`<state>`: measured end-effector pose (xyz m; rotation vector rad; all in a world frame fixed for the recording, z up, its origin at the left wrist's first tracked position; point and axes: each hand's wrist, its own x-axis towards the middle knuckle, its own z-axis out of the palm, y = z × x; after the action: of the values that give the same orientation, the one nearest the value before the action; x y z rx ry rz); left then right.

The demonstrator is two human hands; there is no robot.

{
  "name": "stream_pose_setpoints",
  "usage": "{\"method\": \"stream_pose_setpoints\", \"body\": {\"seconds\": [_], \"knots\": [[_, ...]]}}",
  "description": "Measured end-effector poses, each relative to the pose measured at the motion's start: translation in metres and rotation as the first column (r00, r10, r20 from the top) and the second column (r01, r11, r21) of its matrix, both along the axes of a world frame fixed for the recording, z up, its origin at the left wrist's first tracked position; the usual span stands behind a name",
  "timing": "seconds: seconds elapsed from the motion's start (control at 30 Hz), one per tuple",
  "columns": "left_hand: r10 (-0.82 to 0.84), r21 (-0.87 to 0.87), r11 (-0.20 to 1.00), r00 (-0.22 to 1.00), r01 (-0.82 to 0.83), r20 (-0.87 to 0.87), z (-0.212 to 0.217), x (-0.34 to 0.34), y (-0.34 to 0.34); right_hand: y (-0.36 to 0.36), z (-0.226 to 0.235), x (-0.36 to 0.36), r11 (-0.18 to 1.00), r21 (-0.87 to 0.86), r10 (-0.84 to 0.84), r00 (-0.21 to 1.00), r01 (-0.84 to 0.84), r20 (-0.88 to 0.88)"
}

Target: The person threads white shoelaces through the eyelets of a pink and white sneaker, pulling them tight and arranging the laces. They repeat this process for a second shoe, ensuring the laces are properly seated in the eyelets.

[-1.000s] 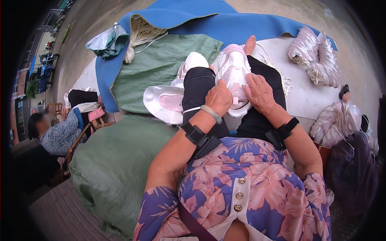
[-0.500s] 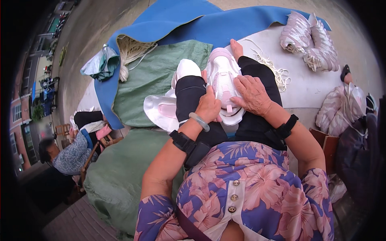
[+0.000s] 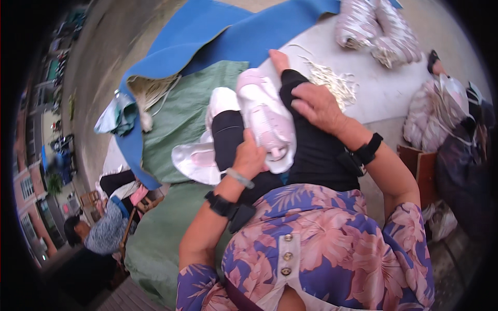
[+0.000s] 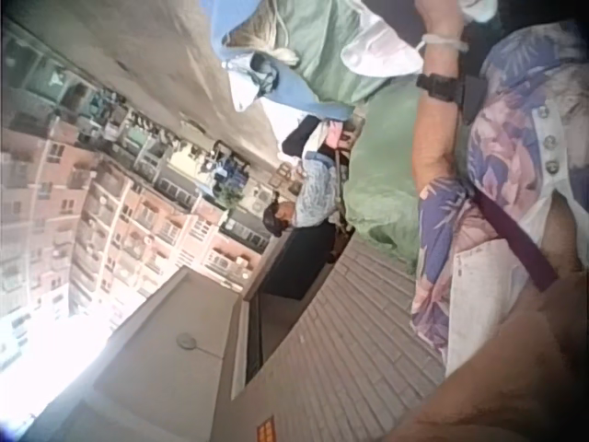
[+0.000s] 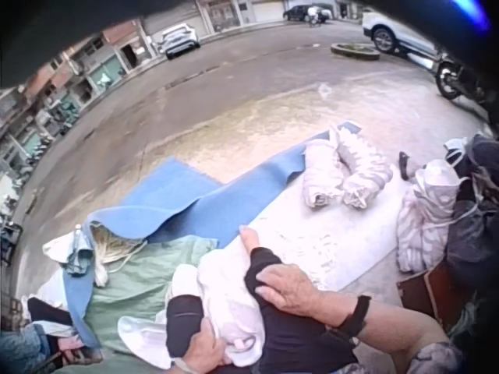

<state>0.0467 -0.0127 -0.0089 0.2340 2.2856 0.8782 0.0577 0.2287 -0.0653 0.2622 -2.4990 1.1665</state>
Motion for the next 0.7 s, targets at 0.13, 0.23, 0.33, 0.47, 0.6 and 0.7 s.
{"method": "stream_pose_setpoints", "body": {"seconds": [0.13, 0.23, 0.33, 0.47, 0.6, 0.7], "knots": [[-0.284, -0.202, 0.947, 0.945, 0.25, -0.162, 0.014, -0.002, -0.001, 0.078, -0.051, 0.006, 0.94, -0.07, -0.295, 0.899, 0.334, 0.325], [-0.494, -0.223, 0.865, 0.681, 0.449, -0.54, 0.028, -0.009, -0.006, 0.122, -0.103, 0.018, 0.932, 0.173, -0.359, 0.735, 0.32, 0.575], [-0.241, 0.005, 0.966, 0.904, 0.26, -0.352, 0.045, -0.021, -0.015, 0.139, -0.158, 0.031, 0.94, 0.269, -0.339, 0.622, 0.208, 0.705], [0.215, 0.087, 0.97, 0.965, -0.229, 0.149, 0.051, -0.022, -0.024, 0.131, -0.224, 0.035, 0.96, -0.078, -0.07, 0.497, 0.27, 0.865], [0.32, 0.041, 0.94, 0.914, -0.34, 0.249, 0.05, -0.018, -0.028, 0.107, -0.266, 0.03, 0.924, -0.177, 0.001, 0.462, 0.338, 0.887], [0.334, 0.148, 0.911, 0.899, -0.385, 0.283, 0.052, -0.017, -0.029, 0.092, -0.274, 0.031, 0.916, -0.06, -0.076, 0.32, 0.396, 0.944]]}}
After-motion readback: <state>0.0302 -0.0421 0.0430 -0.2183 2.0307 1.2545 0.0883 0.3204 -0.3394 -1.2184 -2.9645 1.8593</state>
